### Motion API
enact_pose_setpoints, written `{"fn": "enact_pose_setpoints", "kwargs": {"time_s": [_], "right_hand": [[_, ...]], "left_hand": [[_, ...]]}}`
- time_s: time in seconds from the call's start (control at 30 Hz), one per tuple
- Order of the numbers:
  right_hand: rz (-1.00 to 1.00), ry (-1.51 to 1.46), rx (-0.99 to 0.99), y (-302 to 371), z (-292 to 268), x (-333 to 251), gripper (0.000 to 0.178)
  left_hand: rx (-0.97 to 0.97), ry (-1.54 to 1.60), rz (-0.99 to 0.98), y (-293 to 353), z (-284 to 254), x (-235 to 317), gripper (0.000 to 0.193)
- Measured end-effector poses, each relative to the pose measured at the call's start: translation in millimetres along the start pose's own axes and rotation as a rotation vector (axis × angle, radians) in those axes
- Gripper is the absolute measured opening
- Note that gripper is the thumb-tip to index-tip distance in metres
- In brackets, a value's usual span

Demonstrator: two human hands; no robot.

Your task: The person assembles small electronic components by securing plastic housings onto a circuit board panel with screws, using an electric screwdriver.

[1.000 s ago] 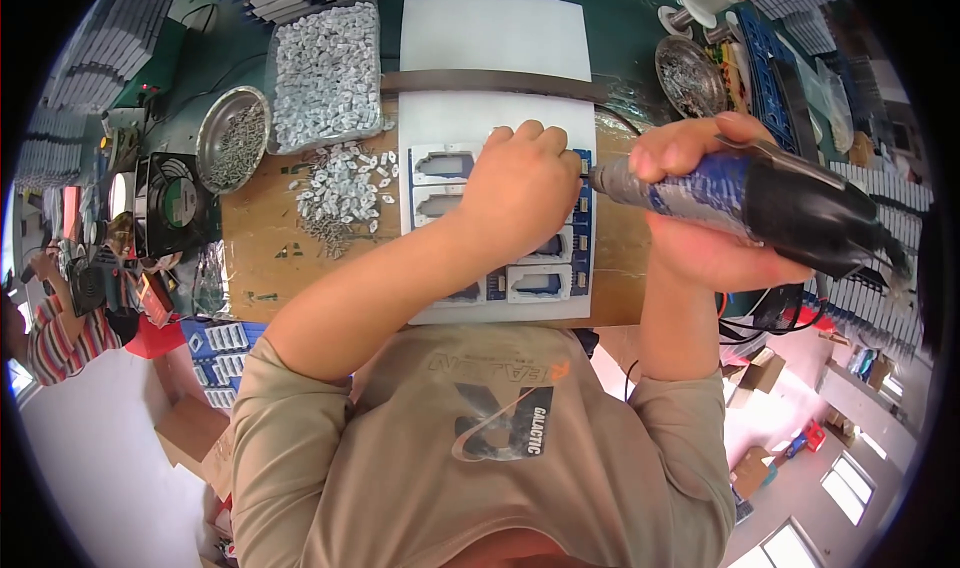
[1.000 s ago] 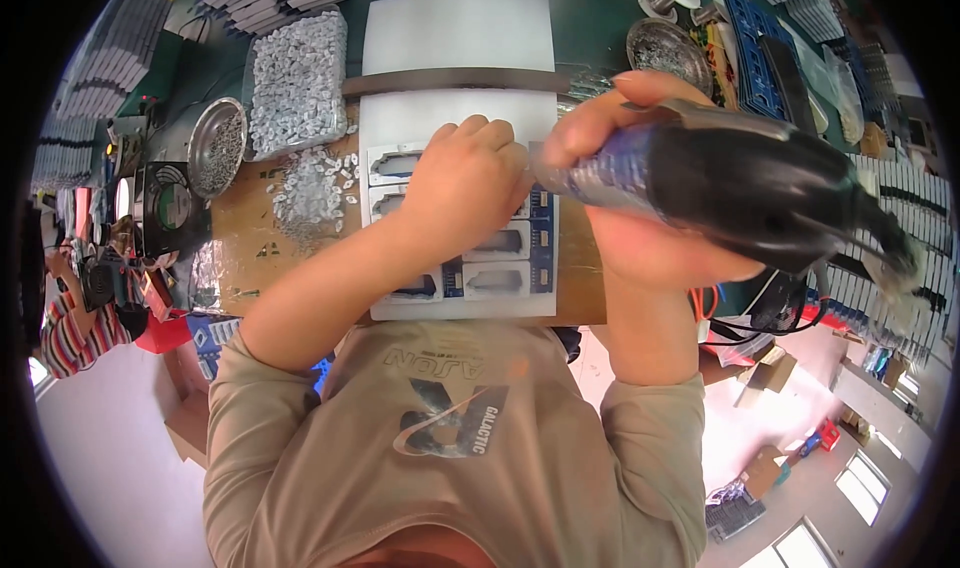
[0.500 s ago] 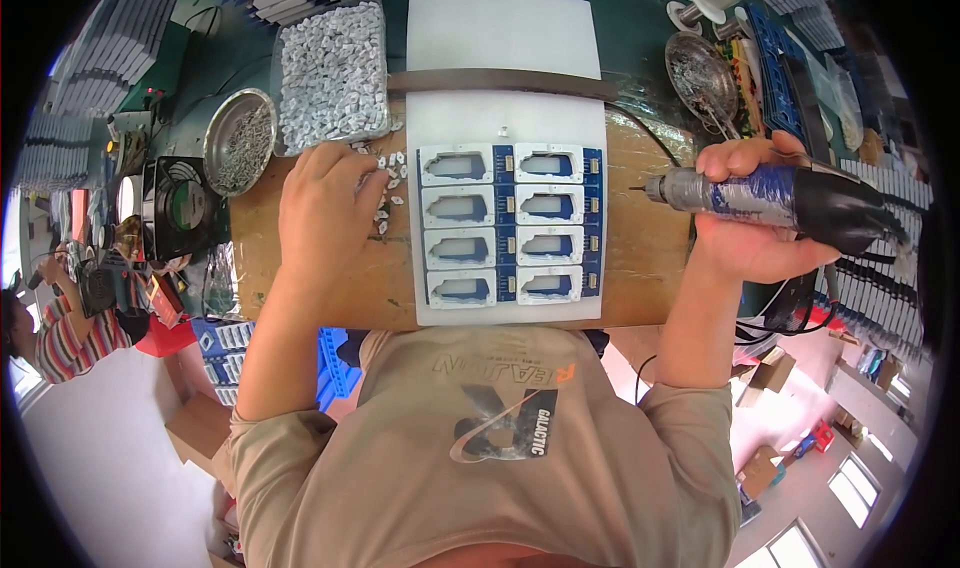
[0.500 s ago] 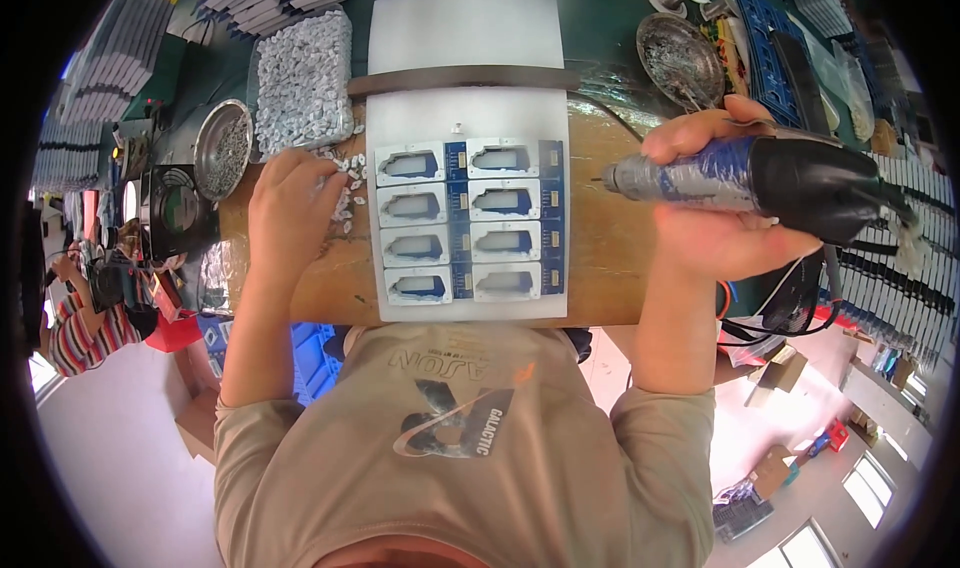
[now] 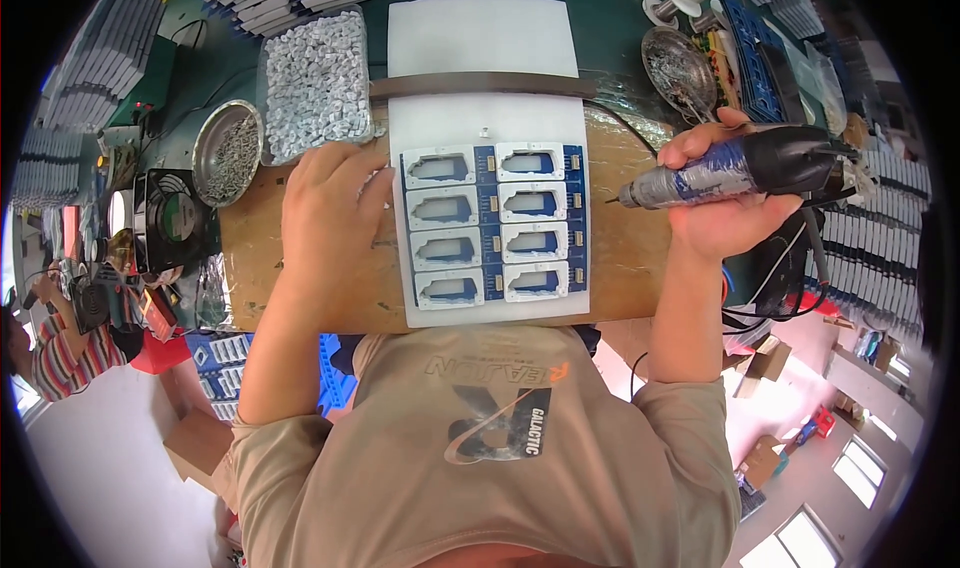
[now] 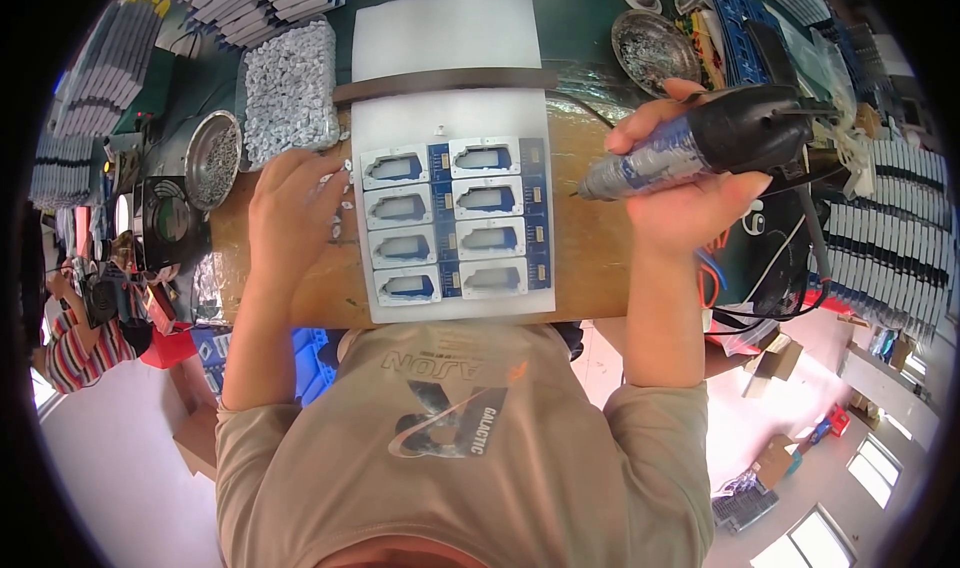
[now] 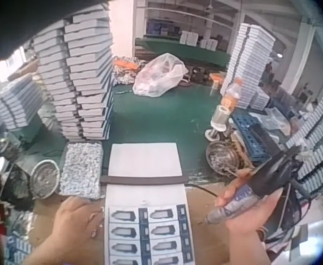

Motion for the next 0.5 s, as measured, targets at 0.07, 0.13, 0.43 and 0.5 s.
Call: {"fn": "enact_pose_setpoints", "kwargs": {"time_s": [0.07, 0.13, 0.43, 0.5], "right_hand": [[0.013, -0.017, 0.029, -1, -1, 4, 0.108], [-0.043, 0.059, -0.014, 1, -2, 1, 0.108], [-0.065, -0.081, -0.113, 7, -1, -9, 0.107], [-0.085, -0.116, -0.131, 11, 5, -9, 0.105]], "left_hand": [[0.021, 0.004, 0.013, -2, 2, 11, 0.012], [-0.012, 0.107, 0.018, -4, 8, 24, 0.012], [0.033, 0.222, 0.122, 23, 4, 41, 0.014], [0.023, 0.205, 0.089, 32, 4, 34, 0.015]]}}
Point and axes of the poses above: each hand's wrist, its own y-axis away from the middle knuckle, its own z-axis out of the palm, x = y × z, the point moved 9 cm from there along -y, towards the middle knuckle, and after that the axes turned 5 degrees about -z, right-handed, at the moved point
